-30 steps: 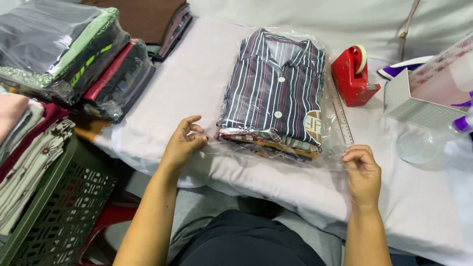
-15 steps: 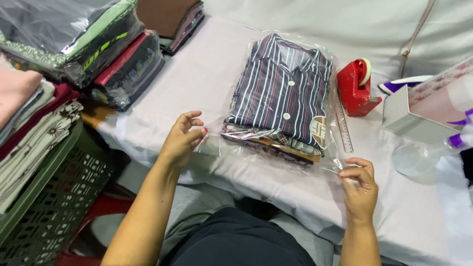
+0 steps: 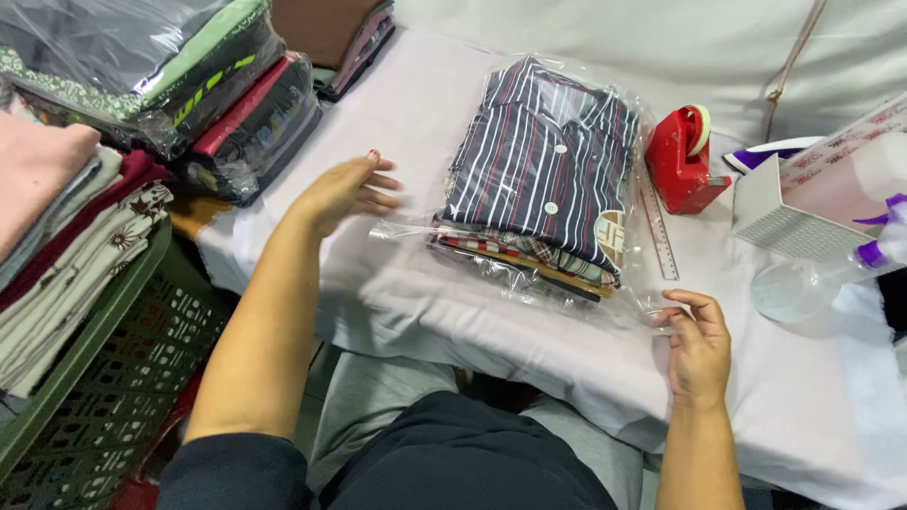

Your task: Packing folded garments into clear plastic bags and sealing them with tape.

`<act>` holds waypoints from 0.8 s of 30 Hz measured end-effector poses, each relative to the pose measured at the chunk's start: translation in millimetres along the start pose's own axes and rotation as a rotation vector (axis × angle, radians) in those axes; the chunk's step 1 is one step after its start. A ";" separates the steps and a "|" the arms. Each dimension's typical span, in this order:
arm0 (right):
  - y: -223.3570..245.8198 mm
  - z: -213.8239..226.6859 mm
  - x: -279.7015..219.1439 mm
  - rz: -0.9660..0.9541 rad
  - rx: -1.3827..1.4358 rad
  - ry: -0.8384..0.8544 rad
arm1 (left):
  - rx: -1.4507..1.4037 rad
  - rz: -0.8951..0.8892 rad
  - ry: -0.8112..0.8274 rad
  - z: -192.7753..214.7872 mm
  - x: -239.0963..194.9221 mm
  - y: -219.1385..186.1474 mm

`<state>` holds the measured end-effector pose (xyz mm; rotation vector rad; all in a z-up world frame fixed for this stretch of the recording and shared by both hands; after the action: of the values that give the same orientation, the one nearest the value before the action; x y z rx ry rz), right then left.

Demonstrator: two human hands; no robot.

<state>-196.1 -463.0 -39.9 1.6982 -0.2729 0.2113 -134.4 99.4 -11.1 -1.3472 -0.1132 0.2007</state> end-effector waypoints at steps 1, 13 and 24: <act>-0.3 0.9 1.9 -0.012 0.042 -0.023 | -0.169 0.072 0.224 -18.7 2.2 -1.8; -13.9 10.3 2.8 -0.060 -0.057 -0.068 | -0.092 0.191 0.577 -114.2 55.5 -29.7; -27.6 20.6 2.0 -0.110 -0.016 -0.070 | 0.227 0.129 0.592 -163.3 110.0 -50.4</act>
<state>-186.3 -479.8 -68.3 1.7015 -0.2316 0.0688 9.3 -44.2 -1.7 -1.1389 0.4818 -0.0816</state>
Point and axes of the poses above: each hand's wrist, its own x-axis towards the middle knuckle, its own z-axis out of the back of the hand, y = z × x, the point moved 5 cm from there along x, towards the middle knuckle
